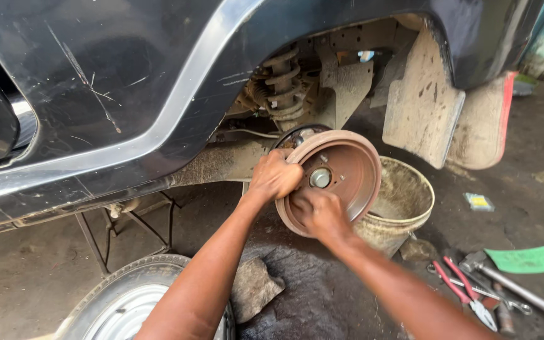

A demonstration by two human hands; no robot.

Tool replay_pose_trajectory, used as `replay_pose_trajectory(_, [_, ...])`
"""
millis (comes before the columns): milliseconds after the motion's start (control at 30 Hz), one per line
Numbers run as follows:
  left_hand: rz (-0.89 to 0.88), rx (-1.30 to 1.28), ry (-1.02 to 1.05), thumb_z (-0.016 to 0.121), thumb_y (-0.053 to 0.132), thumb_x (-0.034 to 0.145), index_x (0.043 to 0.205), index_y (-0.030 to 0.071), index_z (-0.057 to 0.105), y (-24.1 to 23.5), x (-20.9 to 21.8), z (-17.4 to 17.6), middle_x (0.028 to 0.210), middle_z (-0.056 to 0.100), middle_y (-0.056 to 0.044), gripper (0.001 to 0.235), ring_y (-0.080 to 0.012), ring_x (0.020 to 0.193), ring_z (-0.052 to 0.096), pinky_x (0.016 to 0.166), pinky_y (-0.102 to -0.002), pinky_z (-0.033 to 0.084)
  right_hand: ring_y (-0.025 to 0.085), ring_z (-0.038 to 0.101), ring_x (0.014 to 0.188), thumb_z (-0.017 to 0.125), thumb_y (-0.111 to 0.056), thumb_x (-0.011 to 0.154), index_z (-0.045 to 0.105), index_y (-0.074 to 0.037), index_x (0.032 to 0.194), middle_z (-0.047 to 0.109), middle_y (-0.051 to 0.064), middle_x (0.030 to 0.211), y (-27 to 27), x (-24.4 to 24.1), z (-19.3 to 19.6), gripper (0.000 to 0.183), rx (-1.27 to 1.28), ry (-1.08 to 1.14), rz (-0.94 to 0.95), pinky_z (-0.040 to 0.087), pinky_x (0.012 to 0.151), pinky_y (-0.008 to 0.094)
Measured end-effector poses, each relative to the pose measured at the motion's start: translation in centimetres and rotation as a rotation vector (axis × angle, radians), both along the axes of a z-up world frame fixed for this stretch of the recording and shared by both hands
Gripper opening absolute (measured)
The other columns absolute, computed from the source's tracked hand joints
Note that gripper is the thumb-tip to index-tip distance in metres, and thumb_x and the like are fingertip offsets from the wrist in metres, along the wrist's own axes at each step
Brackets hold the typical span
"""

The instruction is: The person cleans the interior surface of a car brake drum using a green scouring pad and a grey cloth. They scrub the drum's inner face and rim thoroughly, then wipe it down with the cloth to remove residue. The drum is held over a tire on the ground during the process.

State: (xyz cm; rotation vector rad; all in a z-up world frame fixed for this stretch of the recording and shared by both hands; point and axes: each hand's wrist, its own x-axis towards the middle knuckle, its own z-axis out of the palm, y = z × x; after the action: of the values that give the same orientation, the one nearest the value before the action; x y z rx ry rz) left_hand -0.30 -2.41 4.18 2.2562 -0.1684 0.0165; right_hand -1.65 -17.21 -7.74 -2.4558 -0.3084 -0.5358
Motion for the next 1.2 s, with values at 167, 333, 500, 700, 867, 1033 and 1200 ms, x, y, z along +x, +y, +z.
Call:
replay_pose_trajectory(167, [0.015,0.028,-0.047,0.055,0.019,0.067,0.134,0.013,0.067,-0.6,-0.2,-0.2,0.123,0.068,-0.029,0.068,-0.0432,0.121,0.062,0.111,-0.043,0.044,0.026,0.070,0.113,0.067,-0.005,0.085,0.073,-0.019,0.117,0.074,0.008,0.120,-8.8,0.3,-0.2,0.036,-0.720,-0.084,0.020,0.054,0.103,0.043])
replay_pose_trajectory(333, [0.025,0.028,-0.040,0.054,0.020,0.066,0.134,0.012,0.067,-0.4,-0.1,-0.7,0.123,0.069,-0.029,0.069,-0.0425,0.122,0.063,0.111,-0.043,0.044,0.027,0.068,0.108,0.063,-0.014,0.090,0.074,-0.018,0.116,0.075,0.008,0.115,-9.7,-0.4,1.9,0.028,-0.563,-0.210,0.028,0.051,0.103,0.044])
replay_pose_trajectory(500, [0.025,0.064,-0.044,0.056,0.021,0.065,0.138,0.013,0.063,-0.8,-0.1,-0.8,0.123,0.069,-0.029,0.074,-0.0429,0.122,0.063,0.112,-0.043,0.043,0.024,0.061,0.113,0.068,-0.034,0.092,0.078,-0.018,0.104,0.078,0.003,0.103,-9.9,-2.7,4.3,0.022,-0.483,-0.195,-0.031,0.044,0.102,0.046])
replay_pose_trajectory(700, [0.054,0.107,-0.057,0.055,0.022,0.067,0.138,0.015,0.065,-1.2,-0.6,-0.9,0.123,0.068,-0.030,0.072,-0.0449,0.122,0.062,0.113,-0.045,0.042,0.024,0.052,0.114,0.072,-0.041,0.091,0.082,-0.021,0.101,0.076,0.006,0.105,-9.9,-2.7,5.3,0.025,-0.298,-0.103,-0.151,0.042,0.101,0.048])
replay_pose_trajectory(867, [0.064,0.077,-0.043,0.055,0.022,0.068,0.137,0.016,0.065,-1.3,-0.9,-0.8,0.125,0.068,-0.028,0.070,-0.0447,0.124,0.061,0.113,-0.045,0.042,0.027,0.053,0.114,0.086,-0.039,0.079,0.086,-0.017,0.095,0.063,0.020,0.118,-12.0,-0.3,3.8,0.027,-0.014,-0.100,-0.364,0.047,0.099,0.042])
replay_pose_trajectory(1033, [0.104,0.086,-0.073,0.056,0.023,0.069,0.137,0.019,0.066,-1.5,-0.9,-1.4,0.128,0.064,-0.030,0.069,-0.0463,0.127,0.057,0.114,-0.046,0.040,0.024,0.074,0.091,0.085,-0.032,0.079,0.083,-0.012,0.095,0.078,0.012,0.103,-12.9,2.3,0.5,0.026,0.323,-0.008,-0.167,0.057,0.083,0.038])
replay_pose_trajectory(1200, [0.122,0.001,-0.071,0.058,0.018,0.066,0.131,0.017,0.069,-1.4,-1.0,-1.4,0.123,0.068,-0.026,0.066,-0.0425,0.120,0.062,0.109,-0.043,0.045,0.024,0.077,0.081,0.087,-0.030,0.078,0.083,-0.013,0.096,0.080,0.012,0.092,-11.6,2.6,0.5,0.024,0.344,-0.003,-0.262,0.059,0.080,0.037])
